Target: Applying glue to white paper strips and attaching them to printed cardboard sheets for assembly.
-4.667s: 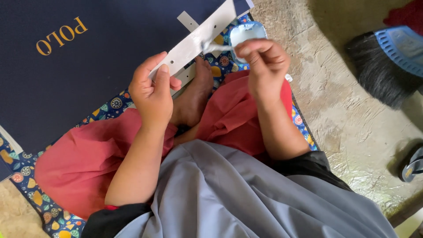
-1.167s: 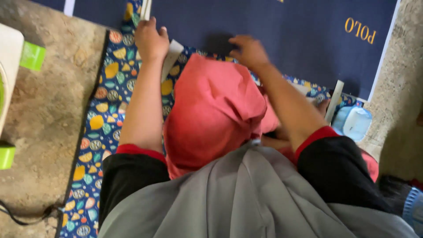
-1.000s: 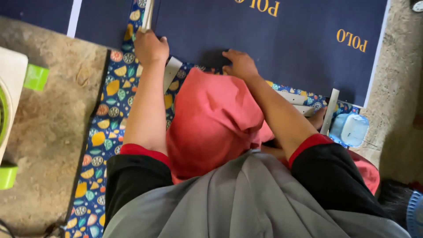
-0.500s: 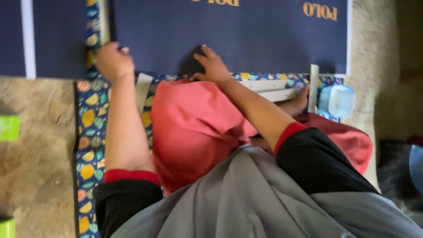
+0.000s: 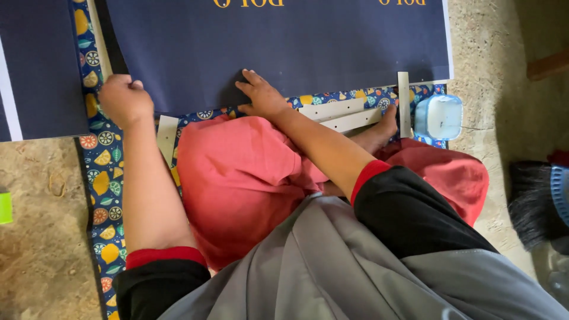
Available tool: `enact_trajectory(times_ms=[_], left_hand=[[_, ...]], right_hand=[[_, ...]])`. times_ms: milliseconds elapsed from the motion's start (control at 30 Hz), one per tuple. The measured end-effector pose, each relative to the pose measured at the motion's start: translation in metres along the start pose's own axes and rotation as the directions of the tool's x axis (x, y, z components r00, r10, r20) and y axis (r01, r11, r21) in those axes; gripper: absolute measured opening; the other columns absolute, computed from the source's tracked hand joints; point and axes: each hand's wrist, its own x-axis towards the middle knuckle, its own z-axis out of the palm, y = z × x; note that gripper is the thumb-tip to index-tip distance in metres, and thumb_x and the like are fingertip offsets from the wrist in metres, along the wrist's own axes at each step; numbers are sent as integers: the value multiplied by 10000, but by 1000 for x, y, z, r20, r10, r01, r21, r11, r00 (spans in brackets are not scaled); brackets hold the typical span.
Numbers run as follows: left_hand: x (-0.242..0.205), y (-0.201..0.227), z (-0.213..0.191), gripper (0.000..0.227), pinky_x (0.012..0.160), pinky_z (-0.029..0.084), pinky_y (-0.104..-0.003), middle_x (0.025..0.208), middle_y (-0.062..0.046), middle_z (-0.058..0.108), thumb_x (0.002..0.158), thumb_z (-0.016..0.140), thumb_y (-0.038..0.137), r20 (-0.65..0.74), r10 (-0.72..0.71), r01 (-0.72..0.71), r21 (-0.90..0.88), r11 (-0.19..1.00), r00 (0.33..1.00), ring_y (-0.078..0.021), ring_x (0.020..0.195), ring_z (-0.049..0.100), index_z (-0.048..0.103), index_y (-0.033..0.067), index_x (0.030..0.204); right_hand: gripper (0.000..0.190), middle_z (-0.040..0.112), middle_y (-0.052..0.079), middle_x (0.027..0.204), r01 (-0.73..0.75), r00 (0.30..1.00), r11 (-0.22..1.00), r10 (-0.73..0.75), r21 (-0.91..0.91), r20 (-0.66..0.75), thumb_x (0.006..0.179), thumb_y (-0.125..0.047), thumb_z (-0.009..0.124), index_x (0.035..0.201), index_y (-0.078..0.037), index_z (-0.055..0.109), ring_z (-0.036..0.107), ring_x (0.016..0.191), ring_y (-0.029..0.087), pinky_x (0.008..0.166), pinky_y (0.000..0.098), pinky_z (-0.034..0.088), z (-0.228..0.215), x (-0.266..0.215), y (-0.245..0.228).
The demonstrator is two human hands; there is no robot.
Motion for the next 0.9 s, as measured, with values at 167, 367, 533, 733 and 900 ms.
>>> enact_trajectory(times_ms=[167, 367, 533, 733, 900], left_hand=[[16, -36, 17, 136, 728, 622, -319, 905, -106, 790, 828, 767, 52, -3, -78, 73, -339, 938, 997, -219, 751, 762, 805, 10, 952], [5, 26, -23, 51, 738, 536, -451, 911, -119, 670, 812, 726, 77, -295, 37, -47, -28, 998, 955, -340, 788, 640, 692, 103, 837], [28, 18, 28, 130, 751, 592, -530, 982, -85, 732, 873, 739, 103, 82, -320, 243, -828, 504, 944, -250, 877, 685, 723, 92, 1001], [32, 72, 17, 367, 907, 549, -600, 1230, -84, 674, 921, 791, -46, 473, -58, 407, -810, -423, 879, -291, 1127, 643, 699, 157, 1212], [8, 176, -51, 448, 674, 557, -391, 885, -135, 715, 824, 734, 418, 552, -128, 466, -789, -401, 824, -279, 826, 739, 568, 118, 1112]], right_hand=[[670, 426, 131, 1574, -44, 999, 999, 44, -6, 0, 825, -283, 815, 1431, -110, 587, 389, 1472, 334, 1168, 408, 388, -11, 1, -13], [828, 477, 175, 1517, 19, 999, 1000, -20, -11, -43, 756, -379, 891, 1445, -69, 551, 432, 1430, 403, 1168, 451, 390, -10, 3, -15], [919, 455, 164, 1556, -42, 999, 999, 43, 30, -28, 762, -473, 890, 1503, -107, 489, 413, 1455, 377, 1169, 444, 390, -16, 0, -19], [463, 618, 156, 1392, -71, 940, 984, 121, 164, -319, 980, -296, 664, 1396, -106, 590, 655, 1184, 352, 981, 424, 534, -36, 6, -33], [291, 725, 54, 1310, 131, 726, 973, 36, 190, -687, 1049, -131, 618, 1338, -150, 654, 766, 1121, 260, 952, 332, 601, -106, 41, -47]])
